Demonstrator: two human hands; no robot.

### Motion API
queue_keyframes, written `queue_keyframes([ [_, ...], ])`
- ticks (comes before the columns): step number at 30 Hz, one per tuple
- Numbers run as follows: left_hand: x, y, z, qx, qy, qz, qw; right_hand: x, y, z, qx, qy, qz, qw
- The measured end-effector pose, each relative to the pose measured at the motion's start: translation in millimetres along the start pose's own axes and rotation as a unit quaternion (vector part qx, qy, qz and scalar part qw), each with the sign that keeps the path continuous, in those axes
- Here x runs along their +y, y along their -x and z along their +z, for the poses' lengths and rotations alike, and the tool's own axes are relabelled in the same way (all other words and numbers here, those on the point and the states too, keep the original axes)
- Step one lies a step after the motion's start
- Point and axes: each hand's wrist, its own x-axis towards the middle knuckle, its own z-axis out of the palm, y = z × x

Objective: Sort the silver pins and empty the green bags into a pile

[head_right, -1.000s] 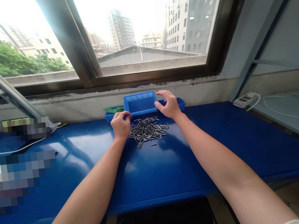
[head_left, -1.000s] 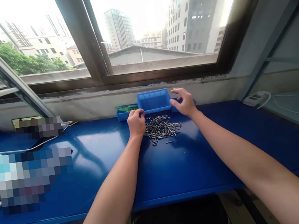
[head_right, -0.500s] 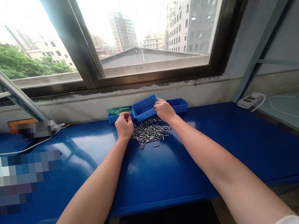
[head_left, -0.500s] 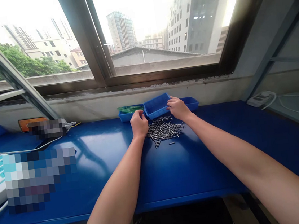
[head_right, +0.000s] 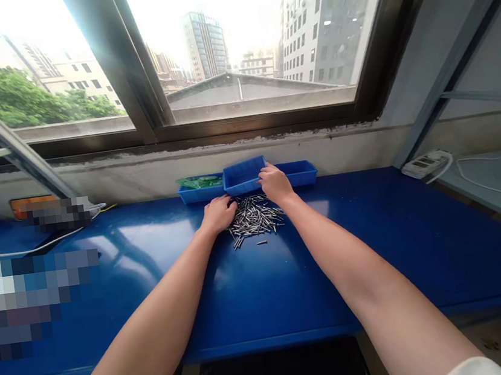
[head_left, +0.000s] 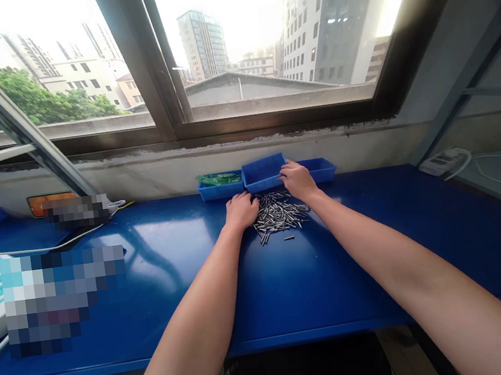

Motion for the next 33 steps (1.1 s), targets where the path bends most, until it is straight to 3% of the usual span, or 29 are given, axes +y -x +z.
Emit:
queue_keyframes([
  [3,2,1,-0.9,-0.038,-0.006,0.014,0.999,0,-1,4,-0.03,0.017,0.021,0.999],
  [7,3,3,-3.3,-0.045,-0.008,0.023,0.999,3,1,6,-0.053,0.075,0.056,0.994],
  [14,-1,3,-3.2,-0.034,-0.03,0.015,0.999,6,14,-5,-0.005,0.103,0.107,0.989],
  [21,-7,-5,2.5,-0.007,0.006,-0.03,1.0,10,29,-19,-0.093,0.071,0.052,0.992],
  [27,-11,-10,7.9,0.031,0.06,-0.061,0.996,3,23,-20,-0.189,0.066,0.03,0.979],
  [33,-10,-10,8.9,0.061,0.026,-0.108,0.992,-10,17,-13,-0.196,0.093,0.053,0.975],
])
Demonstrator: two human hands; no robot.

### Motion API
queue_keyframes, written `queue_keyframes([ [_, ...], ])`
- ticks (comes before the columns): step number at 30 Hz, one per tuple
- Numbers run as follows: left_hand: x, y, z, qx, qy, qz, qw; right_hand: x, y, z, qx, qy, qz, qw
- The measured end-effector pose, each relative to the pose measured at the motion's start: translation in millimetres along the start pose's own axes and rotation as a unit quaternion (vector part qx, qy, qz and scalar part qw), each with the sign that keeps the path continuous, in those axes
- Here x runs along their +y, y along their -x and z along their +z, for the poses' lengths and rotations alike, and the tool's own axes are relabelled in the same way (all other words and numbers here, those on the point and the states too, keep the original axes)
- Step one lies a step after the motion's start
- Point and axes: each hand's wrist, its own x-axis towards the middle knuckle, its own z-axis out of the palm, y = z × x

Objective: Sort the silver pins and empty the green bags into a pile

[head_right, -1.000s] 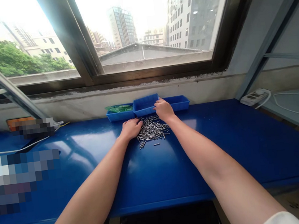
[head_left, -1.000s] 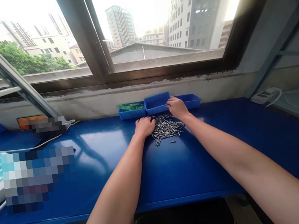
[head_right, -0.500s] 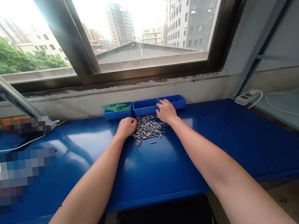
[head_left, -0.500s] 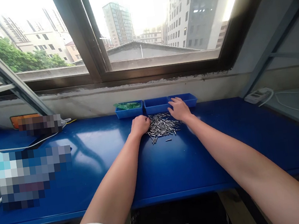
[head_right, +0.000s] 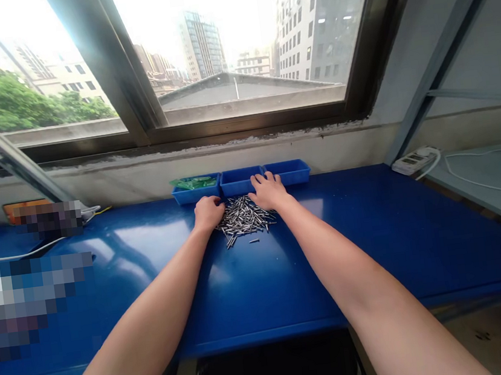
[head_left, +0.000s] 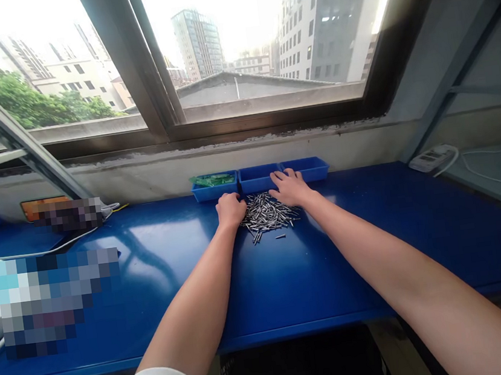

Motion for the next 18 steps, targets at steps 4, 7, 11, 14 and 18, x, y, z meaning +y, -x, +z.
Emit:
queue_keyframes([
  [4,2,-2,-1.0,-0.029,-0.002,-0.042,0.999,-5,1,2,0.017,0.015,0.008,1.0],
  [7,2,-3,-0.1,-0.041,0.011,-0.051,0.998,-7,2,2,0.018,0.01,0.015,1.0],
  [11,2,-3,1.0,-0.035,0.002,-0.05,0.998,-6,4,2,0.005,-0.02,0.028,0.999],
  [14,3,-2,-0.8,-0.02,0.005,-0.062,0.998,-3,7,2,0.048,-0.043,0.055,0.996],
  [18,6,1,-6.1,0.057,0.005,-0.056,0.997,0,12,3,0.14,-0.076,0.12,0.98],
])
